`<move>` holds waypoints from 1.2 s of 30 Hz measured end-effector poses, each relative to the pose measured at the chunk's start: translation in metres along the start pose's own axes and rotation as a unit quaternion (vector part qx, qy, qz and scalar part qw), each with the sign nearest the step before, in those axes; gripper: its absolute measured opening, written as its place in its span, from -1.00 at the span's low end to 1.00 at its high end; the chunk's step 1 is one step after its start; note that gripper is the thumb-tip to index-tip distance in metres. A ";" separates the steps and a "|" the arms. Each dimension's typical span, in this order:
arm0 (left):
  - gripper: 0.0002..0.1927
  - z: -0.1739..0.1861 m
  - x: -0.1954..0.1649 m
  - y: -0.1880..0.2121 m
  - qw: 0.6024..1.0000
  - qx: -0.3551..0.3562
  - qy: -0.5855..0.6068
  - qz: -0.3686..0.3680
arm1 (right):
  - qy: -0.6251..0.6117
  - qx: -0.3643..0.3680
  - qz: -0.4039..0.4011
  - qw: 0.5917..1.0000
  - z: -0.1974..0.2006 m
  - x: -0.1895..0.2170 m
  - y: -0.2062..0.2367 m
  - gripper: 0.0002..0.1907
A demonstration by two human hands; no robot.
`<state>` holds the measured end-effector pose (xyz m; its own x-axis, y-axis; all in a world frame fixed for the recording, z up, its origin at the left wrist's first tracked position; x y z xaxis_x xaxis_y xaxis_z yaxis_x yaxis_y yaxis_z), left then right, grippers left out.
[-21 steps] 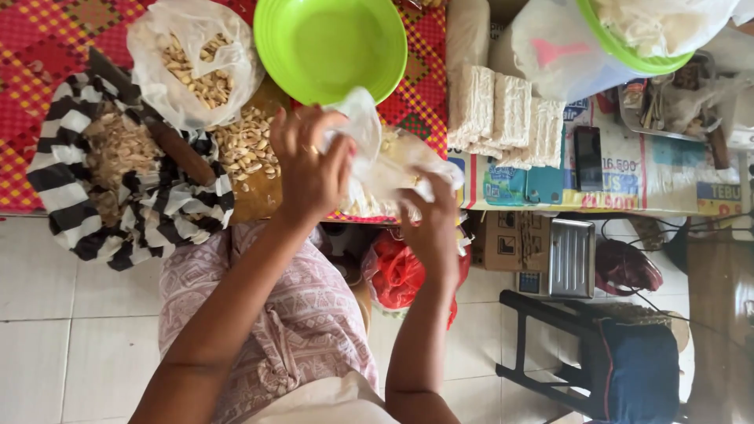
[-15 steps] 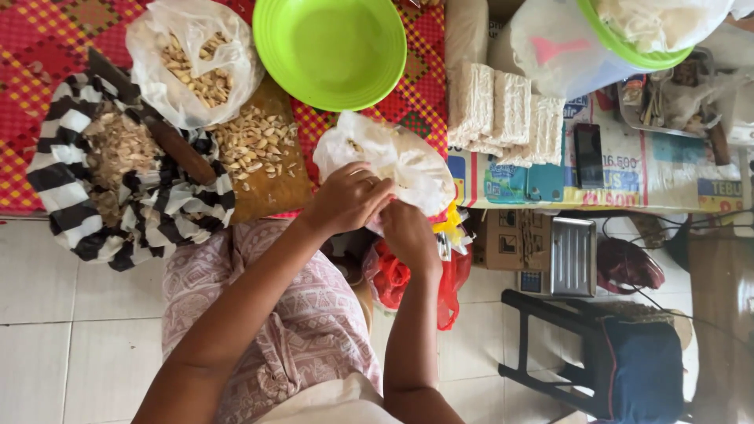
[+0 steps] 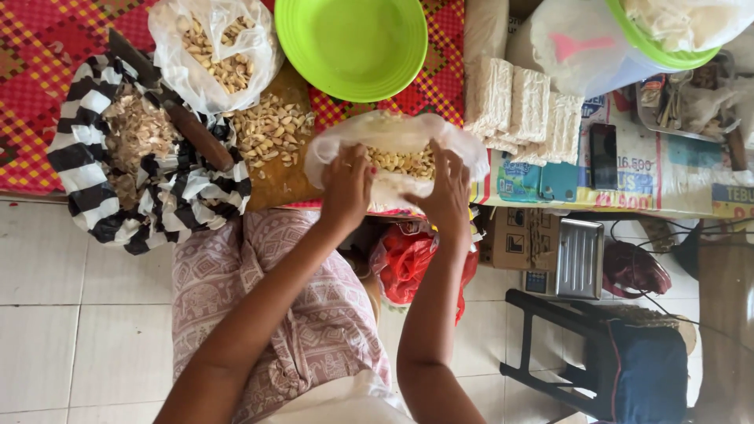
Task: The person repeatedly picks up small nut pieces from a plastic bag and a striped cloth, cuts them with a knife on a wooden board, and places the cut pieces into another plastic bag. The process is continuous and repetitive throughout the clip.
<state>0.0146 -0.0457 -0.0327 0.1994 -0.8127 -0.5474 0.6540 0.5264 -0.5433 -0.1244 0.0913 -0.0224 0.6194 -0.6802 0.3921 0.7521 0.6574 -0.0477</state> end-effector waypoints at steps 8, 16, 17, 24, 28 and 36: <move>-0.79 -0.044 0.023 -0.029 0.970 0.089 0.223 0.036 | 0.000 0.139 -0.078 0.987 -0.038 -0.038 -0.027 0.36; -0.84 -0.038 0.022 -0.043 0.969 0.136 0.179 0.103 | -0.286 0.178 -0.087 0.937 0.029 -0.020 -0.125 -0.16; -0.83 -0.037 0.023 -0.043 0.961 0.143 0.203 0.122 | -0.339 0.167 -0.108 0.920 0.038 -0.017 -0.132 -0.31; -0.86 0.027 -0.007 -0.046 0.988 0.034 0.143 0.052 | 0.036 0.169 0.008 0.985 0.075 0.062 -0.119 -0.61; -0.92 0.074 -0.024 -0.053 0.993 -0.014 0.111 0.027 | -0.004 0.059 0.056 0.997 0.095 0.106 -0.073 -0.67; -0.73 0.167 -0.022 -0.061 0.943 0.038 0.320 0.087 | -0.007 -0.030 0.020 0.999 0.051 0.161 -0.058 -0.88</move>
<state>0.0927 -0.1019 0.1188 -0.1560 -0.3860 -0.9092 0.7067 0.5994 -0.3758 -0.0796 -0.0396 0.0900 0.6467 -0.6486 0.4013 0.7388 0.6635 -0.1181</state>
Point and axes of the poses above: each hand's wrist, its own y-axis away from the middle knuckle, its own z-axis out of the back of the hand, x = y × z, the point moved 9 cm from there along -y, towards the middle knuckle, and after that the axes turned 2 degrees about -y, right-handed, at the moved point
